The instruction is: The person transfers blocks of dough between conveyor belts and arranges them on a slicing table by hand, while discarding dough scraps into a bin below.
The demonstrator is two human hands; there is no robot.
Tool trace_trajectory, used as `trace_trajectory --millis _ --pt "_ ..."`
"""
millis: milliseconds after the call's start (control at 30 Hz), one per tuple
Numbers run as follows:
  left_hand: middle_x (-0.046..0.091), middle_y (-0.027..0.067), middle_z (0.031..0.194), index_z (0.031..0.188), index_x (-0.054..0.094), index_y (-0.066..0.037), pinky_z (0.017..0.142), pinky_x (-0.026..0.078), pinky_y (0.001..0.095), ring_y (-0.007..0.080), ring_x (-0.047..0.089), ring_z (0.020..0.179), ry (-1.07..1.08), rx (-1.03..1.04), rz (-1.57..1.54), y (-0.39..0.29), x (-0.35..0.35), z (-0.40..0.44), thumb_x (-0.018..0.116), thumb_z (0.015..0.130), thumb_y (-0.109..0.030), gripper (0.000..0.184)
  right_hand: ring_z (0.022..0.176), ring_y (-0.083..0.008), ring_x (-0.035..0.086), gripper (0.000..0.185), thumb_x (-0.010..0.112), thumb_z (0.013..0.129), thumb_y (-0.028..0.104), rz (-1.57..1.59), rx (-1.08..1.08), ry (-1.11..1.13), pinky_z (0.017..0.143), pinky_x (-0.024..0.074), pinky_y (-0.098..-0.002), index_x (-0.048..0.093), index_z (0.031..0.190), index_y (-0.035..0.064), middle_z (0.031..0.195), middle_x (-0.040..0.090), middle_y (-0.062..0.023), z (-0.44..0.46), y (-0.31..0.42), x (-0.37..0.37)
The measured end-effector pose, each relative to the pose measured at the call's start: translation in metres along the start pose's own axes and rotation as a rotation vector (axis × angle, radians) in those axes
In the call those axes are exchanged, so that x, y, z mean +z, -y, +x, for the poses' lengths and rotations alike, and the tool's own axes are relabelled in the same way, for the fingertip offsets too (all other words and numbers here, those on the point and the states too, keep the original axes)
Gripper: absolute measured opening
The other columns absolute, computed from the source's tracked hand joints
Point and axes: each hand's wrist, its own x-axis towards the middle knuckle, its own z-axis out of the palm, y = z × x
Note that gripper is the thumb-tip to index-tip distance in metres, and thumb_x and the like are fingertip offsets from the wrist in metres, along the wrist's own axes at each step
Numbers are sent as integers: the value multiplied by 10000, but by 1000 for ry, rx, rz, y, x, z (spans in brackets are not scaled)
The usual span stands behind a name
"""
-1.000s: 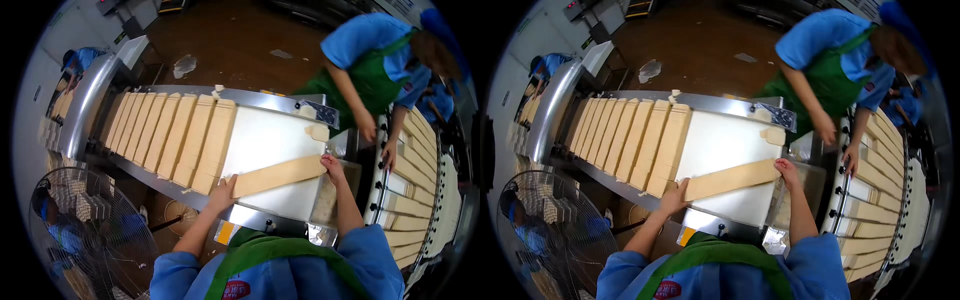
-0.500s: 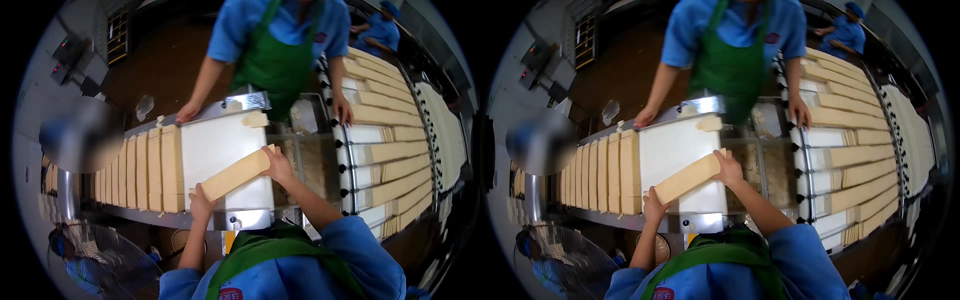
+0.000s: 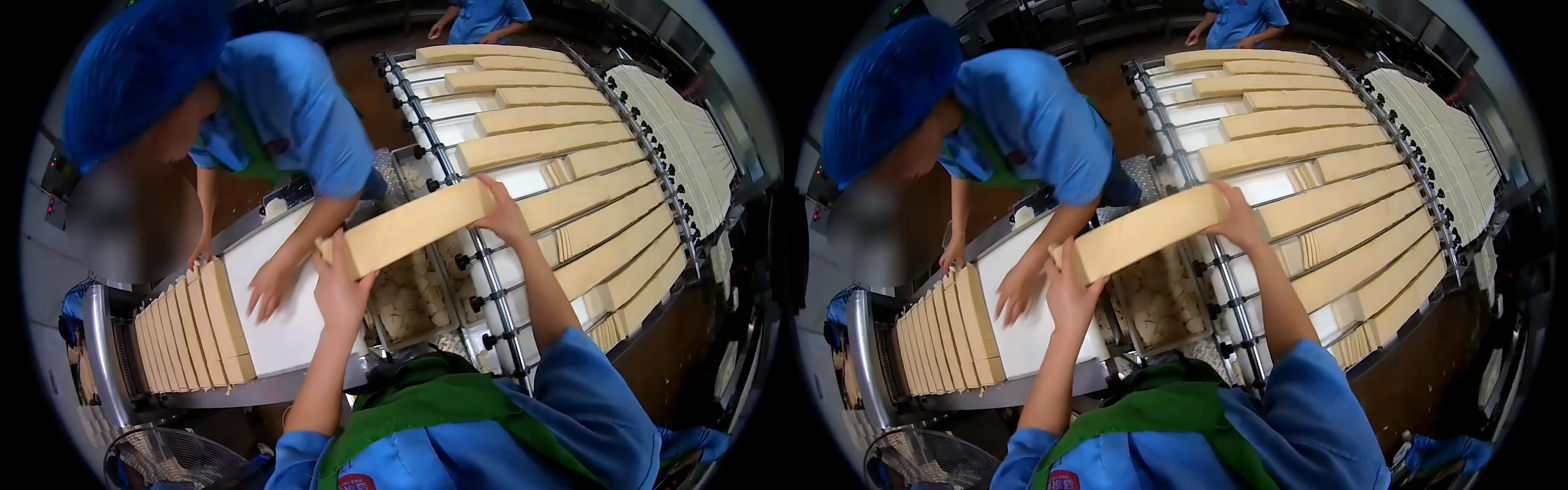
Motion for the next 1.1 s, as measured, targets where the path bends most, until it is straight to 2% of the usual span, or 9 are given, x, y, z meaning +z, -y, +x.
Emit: trace_trajectory --millis 100,233,333,633,700,767,867,967,1100 --pt "398 281 1274 1391 352 -180 729 527 434 427 603 920 66 43 23 -36 17 37 809 642 -254 881 1175 -335 488 860 819 650 244 604 216 -27 984 410 -403 367 1373 135 1312 462 -196 25 -54 -12" --pt "449 285 1229 1370 396 -153 735 524 441 421 606 925 138 46 -5 -61 66 71 755 718 -329 765 1118 -373 545 835 694 766 481 -77 514 -22 934 447 -394 368 1303 -70 1191 553 -280 56 -109 -20" --pt "531 256 1124 1365 416 -135 822 488 450 425 585 956 260 29 -43 -83 87 88 521 913 -392 530 1064 -387 579 885 614 770 604 -191 749 139 896 470 -398 430 1196 -150 1119 594 -286 76 -145 -32" --pt "503 256 1157 1399 347 -122 829 485 445 411 575 967 262 91 -201 -97 139 92 476 919 -109 497 1134 -425 514 842 456 848 646 -370 767 10 963 421 -438 479 1191 -124 1196 518 -339 72 -222 -49" --pt "497 253 1171 1414 318 -126 842 479 444 409 568 987 280 81 -249 -102 147 94 462 914 -76 522 1120 -438 511 720 459 900 545 -845 488 -280 958 424 -446 493 1160 -125 1191 512 -340 67 -240 -45" --pt "475 255 1204 1427 282 -123 862 469 449 414 551 1017 292 98 -233 -115 150 95 445 901 -36 557 1114 -431 490 600 529 885 493 -543 503 -416 928 432 -464 564 1017 -92 1063 550 -302 62 -220 -66" --pt "457 260 1223 1429 275 -108 873 460 457 424 544 1018 369 36 -286 -122 156 98 437 876 2 587 1094 -380 495 528 533 889 466 -286 762 -200 925 428 -429 575 1013 -45 1127 518 -245 58 -217 -81" --pt "452 266 1225 1430 264 -90 879 452 458 434 537 1021 325 124 -303 -121 169 97 438 852 21 613 1137 -338 471 518 547 889 438 -569 692 -67 982 377 -431 527 1135 -18 1206 494 -167 55 -203 -90" --pt "419 251 1303 1431 257 -68 804 538 362 369 556 1061 361 173 -376 -119 197 101 423 825 107 652 1346 -328 260 706 459 900 527 -794 667 -268 1072 225 -520 354 1361 4 1431 342 -131 45 -225 -98"
